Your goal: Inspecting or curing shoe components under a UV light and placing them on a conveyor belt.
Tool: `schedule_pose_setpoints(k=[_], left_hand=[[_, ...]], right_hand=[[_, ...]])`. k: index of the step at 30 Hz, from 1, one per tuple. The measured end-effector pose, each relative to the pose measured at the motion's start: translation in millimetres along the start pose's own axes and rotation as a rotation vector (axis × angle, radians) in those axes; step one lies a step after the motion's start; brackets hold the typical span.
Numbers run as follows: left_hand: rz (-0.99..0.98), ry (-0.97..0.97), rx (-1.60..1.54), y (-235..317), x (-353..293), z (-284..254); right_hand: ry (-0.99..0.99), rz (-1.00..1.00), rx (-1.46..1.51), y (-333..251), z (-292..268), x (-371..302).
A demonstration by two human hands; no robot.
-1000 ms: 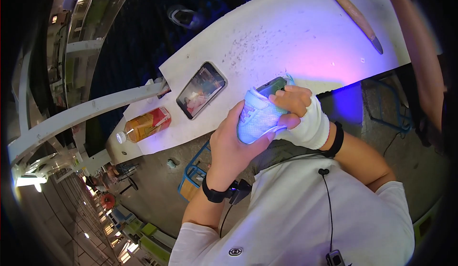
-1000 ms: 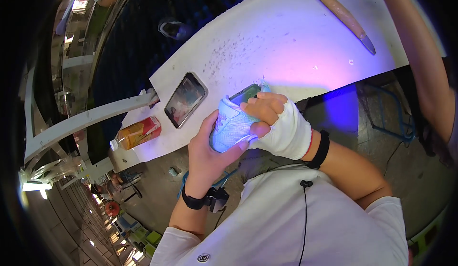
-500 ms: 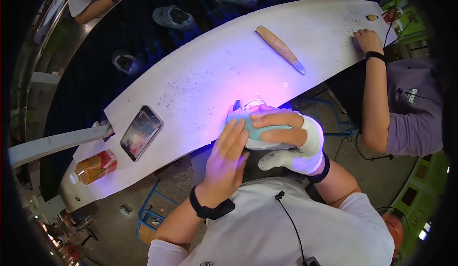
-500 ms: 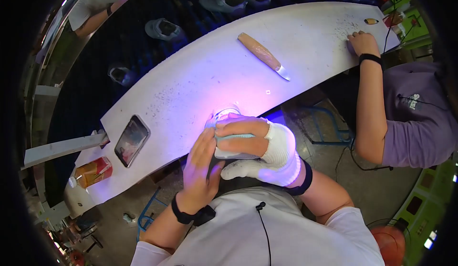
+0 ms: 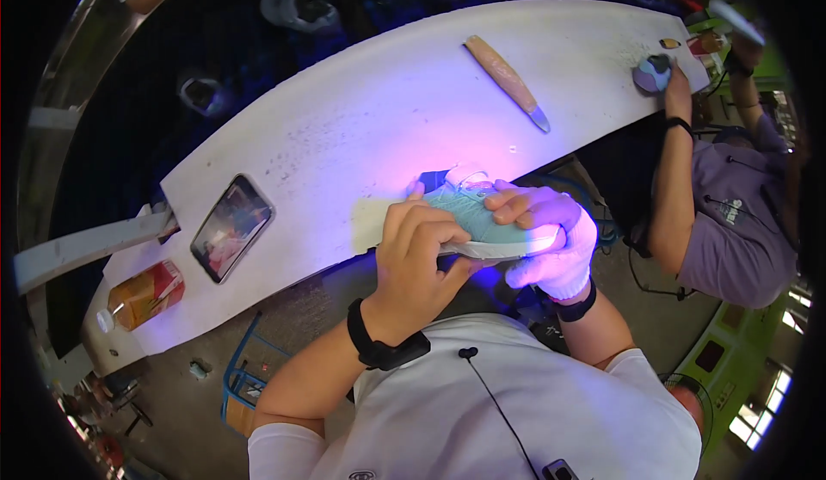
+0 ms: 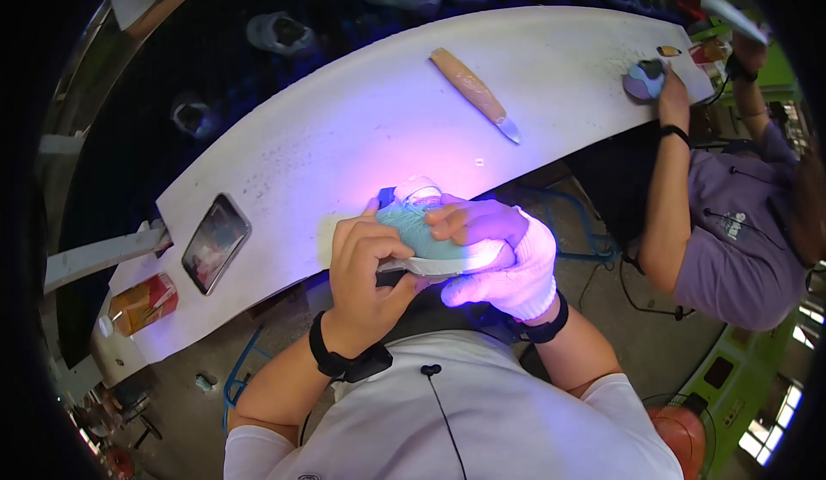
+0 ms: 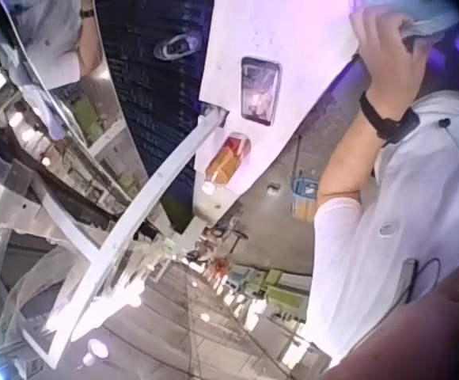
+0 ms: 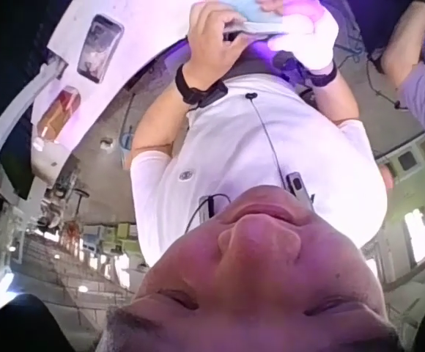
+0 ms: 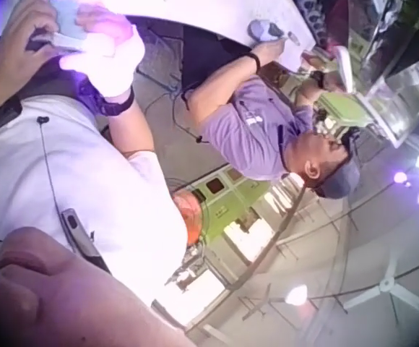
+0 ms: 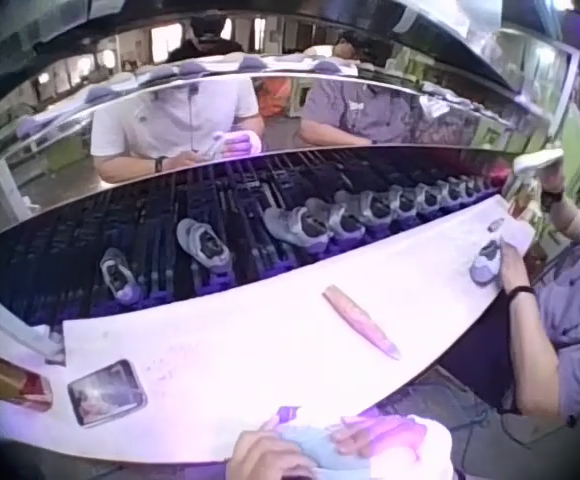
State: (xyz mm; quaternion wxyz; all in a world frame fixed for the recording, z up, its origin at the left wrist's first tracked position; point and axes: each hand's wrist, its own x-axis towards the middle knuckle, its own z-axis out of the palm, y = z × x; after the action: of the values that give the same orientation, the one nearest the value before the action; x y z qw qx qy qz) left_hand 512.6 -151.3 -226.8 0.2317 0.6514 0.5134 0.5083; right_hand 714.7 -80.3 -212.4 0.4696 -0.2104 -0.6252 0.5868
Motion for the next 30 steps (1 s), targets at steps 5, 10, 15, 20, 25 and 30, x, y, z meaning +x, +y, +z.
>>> schedule_pose_setpoints(k=[5,10,15,20,25,30], left_hand=[[-0.045,-0.033,0.039,0.8,2.1,9.3],[-0.086,-0.082,0.095,-4.1,4.2,-9.0],[-0.106,-0.177,0.032,-13.2,16.5,-72.0],[0.065,-0.172,0.08,22.4,49.8,-112.5],[-0.119,-0.005,0.024,10.7,54.1,-82.8],[-0.33,-0.312,0.247,19.7,64.3,-105.6]], right_hand=[[0.05,0.037,-0.057,8.5,-13.2,-10.1],[-0.053,0.094,-0.493,-4.4,-38.1,3.9],[0.322,0.532,-0.146,19.8,-18.3,20.3],[0.072,0.266,-0.209,31.5,37.2,59.8],[-0.195,-0.206,-0.398,-3.1,60.1,102.5],[-0.086,0.001,0.104,7.0,67.6,106.5]])
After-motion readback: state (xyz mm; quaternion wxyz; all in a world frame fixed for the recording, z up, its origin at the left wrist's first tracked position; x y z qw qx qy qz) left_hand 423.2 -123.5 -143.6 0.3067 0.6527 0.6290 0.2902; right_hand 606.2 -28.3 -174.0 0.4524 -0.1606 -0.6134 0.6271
